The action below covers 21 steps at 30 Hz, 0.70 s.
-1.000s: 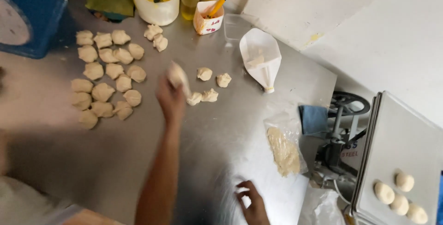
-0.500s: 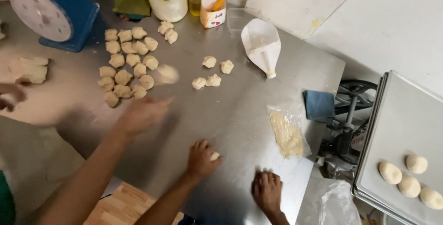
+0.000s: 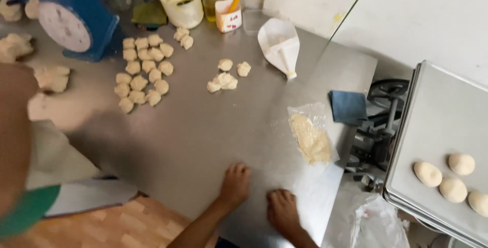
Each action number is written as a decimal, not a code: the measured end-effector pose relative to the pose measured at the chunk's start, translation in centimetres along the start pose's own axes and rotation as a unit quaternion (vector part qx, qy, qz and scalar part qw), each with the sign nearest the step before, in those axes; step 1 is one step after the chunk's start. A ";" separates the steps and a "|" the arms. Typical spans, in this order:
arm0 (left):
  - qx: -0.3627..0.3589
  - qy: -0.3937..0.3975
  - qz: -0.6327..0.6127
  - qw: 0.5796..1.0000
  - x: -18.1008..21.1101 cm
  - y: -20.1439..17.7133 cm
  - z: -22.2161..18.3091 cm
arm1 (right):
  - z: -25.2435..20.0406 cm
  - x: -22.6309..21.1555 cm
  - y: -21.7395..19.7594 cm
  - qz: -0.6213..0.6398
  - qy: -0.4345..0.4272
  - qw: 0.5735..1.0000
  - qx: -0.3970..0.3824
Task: Dividing dough into small portions, rolling them into balls, and arranging them on baking trays before placing the trays into a rack.
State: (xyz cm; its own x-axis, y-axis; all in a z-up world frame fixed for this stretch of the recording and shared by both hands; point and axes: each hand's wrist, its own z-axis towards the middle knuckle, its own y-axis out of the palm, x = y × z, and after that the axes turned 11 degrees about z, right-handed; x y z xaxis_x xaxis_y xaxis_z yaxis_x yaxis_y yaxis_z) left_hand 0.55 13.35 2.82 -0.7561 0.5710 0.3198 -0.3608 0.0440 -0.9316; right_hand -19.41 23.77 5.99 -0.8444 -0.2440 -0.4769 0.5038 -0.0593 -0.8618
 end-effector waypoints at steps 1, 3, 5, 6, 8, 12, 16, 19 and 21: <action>-0.010 -0.017 0.026 0.999 -1.2 0.6 -1.3 | -0.2 0.9 -1.6 0.060 -0.007 0.998 0.009; -0.026 -0.030 0.048 0.998 -2.7 0.6 -1.7 | -0.4 3.1 -2.4 0.119 -0.004 0.993 0.017; 0.077 -0.010 0.048 0.996 -4.0 -0.8 1.9 | 0.7 6.3 -0.8 -0.010 0.042 0.999 0.005; 0.076 -0.004 0.046 0.996 -3.6 -0.5 4.1 | 2.8 5.9 -1.0 -0.012 0.047 0.999 0.008; 0.159 0.056 -0.015 0.986 -2.8 -0.2 7.0 | 6.2 4.4 -0.9 0.006 0.085 0.996 0.030; 0.067 0.097 -0.039 0.992 -0.5 2.9 6.3 | 6.0 1.9 1.9 -0.046 0.096 0.994 0.022; 0.005 0.117 -0.057 0.992 -1.7 2.1 -1.2 | -1.0 -2.0 0.6 0.089 -0.041 0.993 0.069; -0.010 0.093 -0.027 0.995 -6.0 1.4 -3.3 | -4.5 2.2 1.2 -0.015 0.029 0.998 0.054; 0.018 0.084 0.002 0.996 -7.8 1.1 -0.5 | -2.9 4.7 1.7 -0.095 0.096 0.989 0.065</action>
State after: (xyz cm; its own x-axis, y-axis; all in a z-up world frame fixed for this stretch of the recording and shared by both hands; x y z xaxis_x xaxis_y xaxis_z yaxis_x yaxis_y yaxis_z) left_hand 6.32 9.35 -0.82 -0.6564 0.7005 0.2802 -0.3795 0.0144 -0.9251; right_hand -23.03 25.34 1.77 -0.9385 -0.0296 -0.3439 0.3420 -0.2143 -0.9149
